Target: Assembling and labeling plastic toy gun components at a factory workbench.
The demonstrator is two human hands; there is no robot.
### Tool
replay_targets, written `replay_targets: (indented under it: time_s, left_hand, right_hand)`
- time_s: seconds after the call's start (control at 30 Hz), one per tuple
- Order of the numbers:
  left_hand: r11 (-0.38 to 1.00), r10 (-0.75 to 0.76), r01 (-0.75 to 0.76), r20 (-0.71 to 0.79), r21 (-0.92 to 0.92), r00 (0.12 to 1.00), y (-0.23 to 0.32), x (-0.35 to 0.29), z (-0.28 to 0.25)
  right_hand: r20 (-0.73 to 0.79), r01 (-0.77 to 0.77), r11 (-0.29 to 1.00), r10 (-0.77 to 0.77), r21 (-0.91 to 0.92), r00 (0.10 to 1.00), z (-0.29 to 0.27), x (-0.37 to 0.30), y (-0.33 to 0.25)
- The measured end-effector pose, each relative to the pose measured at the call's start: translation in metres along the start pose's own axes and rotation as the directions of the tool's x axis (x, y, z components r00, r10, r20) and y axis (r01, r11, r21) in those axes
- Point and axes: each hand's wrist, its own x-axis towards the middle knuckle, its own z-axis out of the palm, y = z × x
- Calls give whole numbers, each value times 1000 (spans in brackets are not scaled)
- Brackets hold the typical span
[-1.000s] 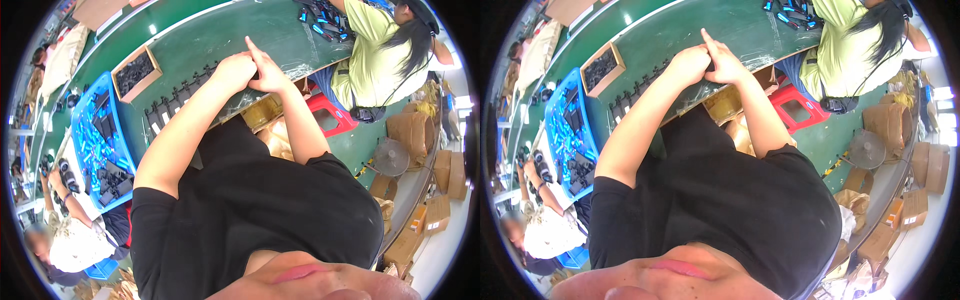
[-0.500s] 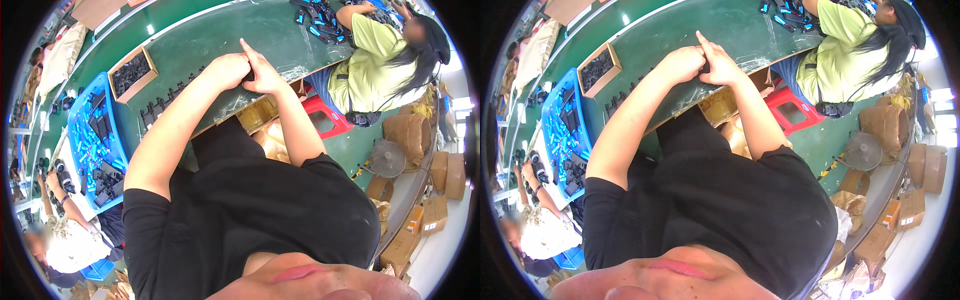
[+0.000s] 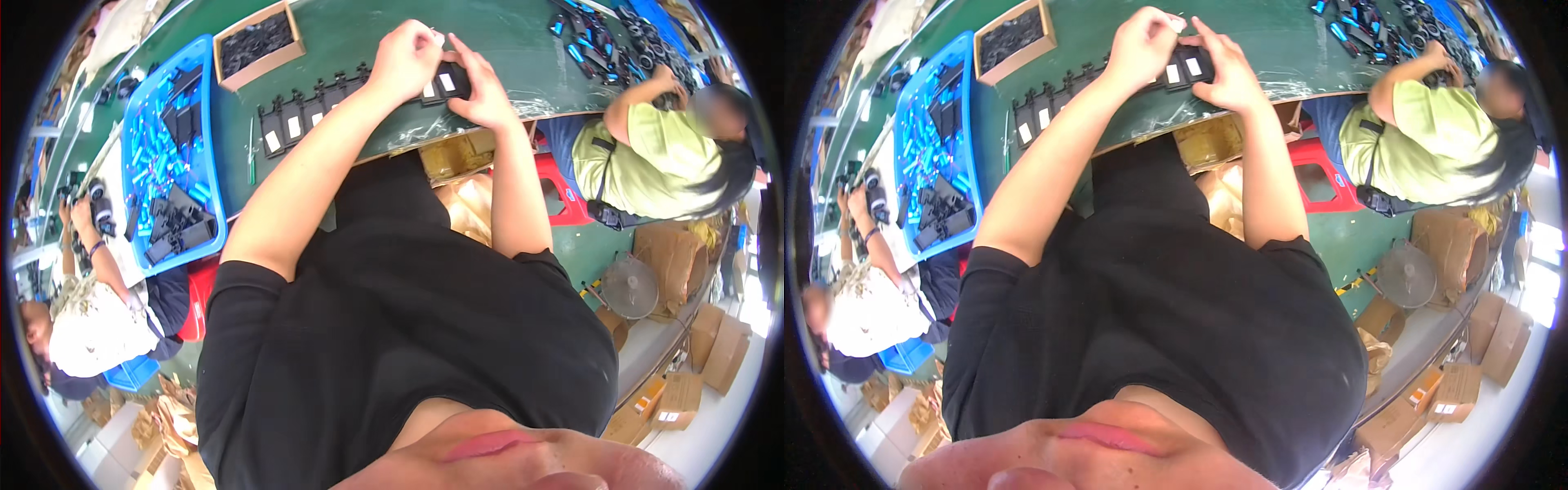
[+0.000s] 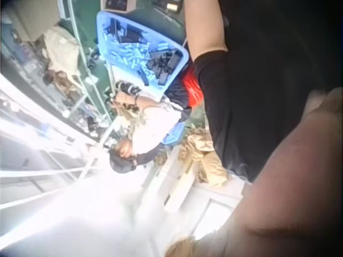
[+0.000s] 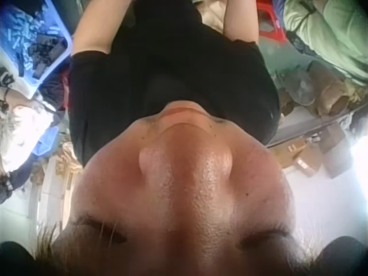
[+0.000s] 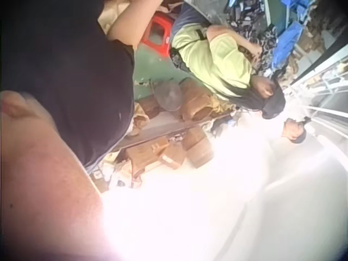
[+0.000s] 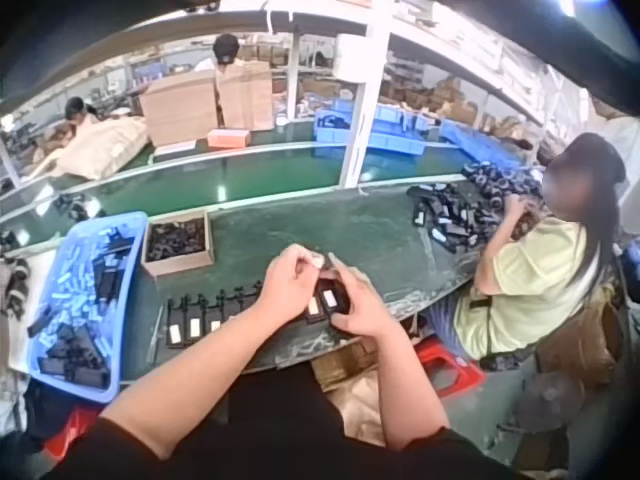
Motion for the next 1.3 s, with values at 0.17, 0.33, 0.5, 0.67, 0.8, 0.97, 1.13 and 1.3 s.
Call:
replay_targets:
  time_s: [0.17, 0.33, 0.5, 0.67, 0.8, 0.97, 1.13, 1.3]
  left_hand:
    - [25, -355, 199, 178, -980, 918, -10, -15, -30]
    - [415, -400, 271, 93, -869, 912, -11, -31, -47]
    - [988, -82, 94, -100, 120, 992, -9, -32, -63]
    - [735, 348, -456, 298, 502, 889, -9, -15, -55]
    - [679, 14, -415, 555, 605, 832, 8, -12, -26]
    - [589, 44, -534, 635, 607, 771, 4, -9, -21]
    - [492, 60, -623, 690, 608, 721, 8, -1, -16]
    - [400, 78, -742, 787, 537, 612, 22, 6, -14]
  right_hand:
    - [-14, 82, 992, -81, 92, 997, 7, 2, 0]
    - [-55, 175, 972, -168, 157, 984, 3, 7, 3]
    - [-75, 121, 984, -112, 131, 991, 2, 0, 7]
    - [10, 179, 978, -181, 112, 983, 4, 11, -3]
    - [80, 208, 978, -210, 25, 974, 6, 17, -15]
    - [72, 156, 986, -152, -53, 986, 14, 10, -7]
    - [60, 160, 987, -158, -30, 986, 14, 11, -7]
    - [26, 121, 993, -121, 11, 992, 15, 10, -14]
